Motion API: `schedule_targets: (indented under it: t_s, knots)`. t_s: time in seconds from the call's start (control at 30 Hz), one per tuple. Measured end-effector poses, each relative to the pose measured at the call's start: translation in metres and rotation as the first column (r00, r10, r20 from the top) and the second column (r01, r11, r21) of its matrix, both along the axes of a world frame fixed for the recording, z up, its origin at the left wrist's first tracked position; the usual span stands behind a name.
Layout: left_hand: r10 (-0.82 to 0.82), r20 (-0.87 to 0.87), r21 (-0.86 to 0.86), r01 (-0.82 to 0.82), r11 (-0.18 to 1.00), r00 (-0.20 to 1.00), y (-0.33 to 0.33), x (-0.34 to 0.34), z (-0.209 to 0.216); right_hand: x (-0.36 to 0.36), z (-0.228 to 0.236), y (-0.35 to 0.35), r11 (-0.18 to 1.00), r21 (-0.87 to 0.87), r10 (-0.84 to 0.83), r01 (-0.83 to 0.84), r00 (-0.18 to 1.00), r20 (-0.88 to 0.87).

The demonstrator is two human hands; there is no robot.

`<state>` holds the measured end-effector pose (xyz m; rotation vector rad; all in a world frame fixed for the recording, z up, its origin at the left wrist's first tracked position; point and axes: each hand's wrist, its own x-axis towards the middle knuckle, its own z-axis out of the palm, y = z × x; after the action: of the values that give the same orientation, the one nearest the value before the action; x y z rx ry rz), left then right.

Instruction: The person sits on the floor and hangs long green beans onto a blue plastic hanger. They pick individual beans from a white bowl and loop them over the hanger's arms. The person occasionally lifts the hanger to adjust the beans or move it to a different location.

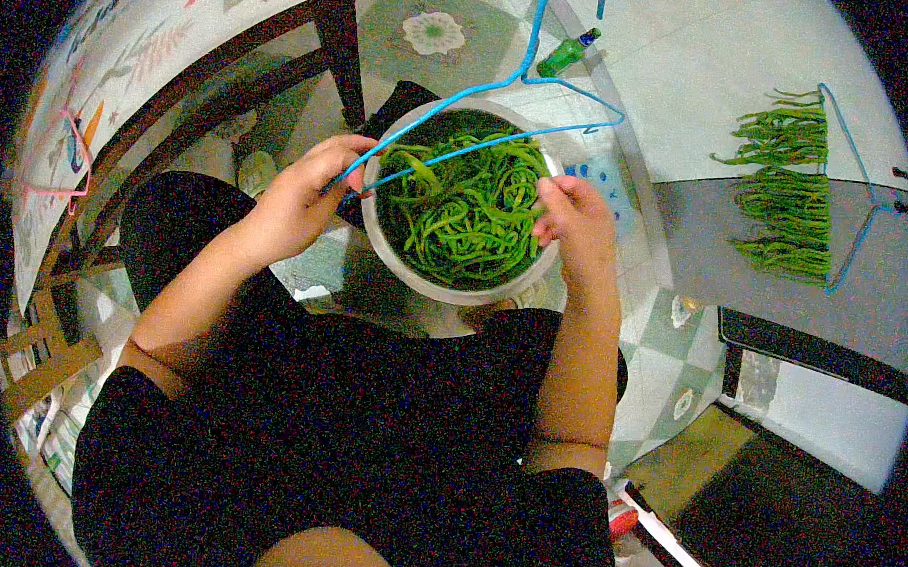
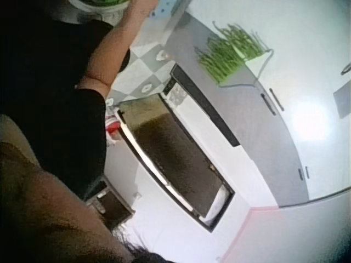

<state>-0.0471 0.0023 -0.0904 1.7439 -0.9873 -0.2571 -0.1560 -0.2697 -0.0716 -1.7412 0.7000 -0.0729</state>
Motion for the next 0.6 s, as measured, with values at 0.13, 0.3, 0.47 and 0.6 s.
schedule_targets:
  t_s: [0.13,0.3,0.47,0.6]
  knots:
    - [-0.009,-0.015,0.006,0.009,1.000,1.000,-0.003,0.000,-0.003,-0.020,0.039,-0.004,0.994,0.096,-0.075,0.058,0.980,0.187]
    - [-0.039,0.004,0.035,0.038,0.999,0.999,-0.008,-0.005,-0.010,-0.016,0.042,0.008,0.980,0.191,-0.098,0.057,0.972,0.212]
    - [-0.112,-0.087,0.041,0.116,0.992,0.990,-0.011,-0.010,-0.011,0.005,0.012,0.021,0.917,0.394,0.023,-0.066,0.993,0.114]
    - [-0.139,-0.078,0.038,0.143,0.989,0.987,-0.012,-0.012,-0.010,0.017,-0.005,0.037,0.869,0.483,0.019,-0.106,0.983,0.182]
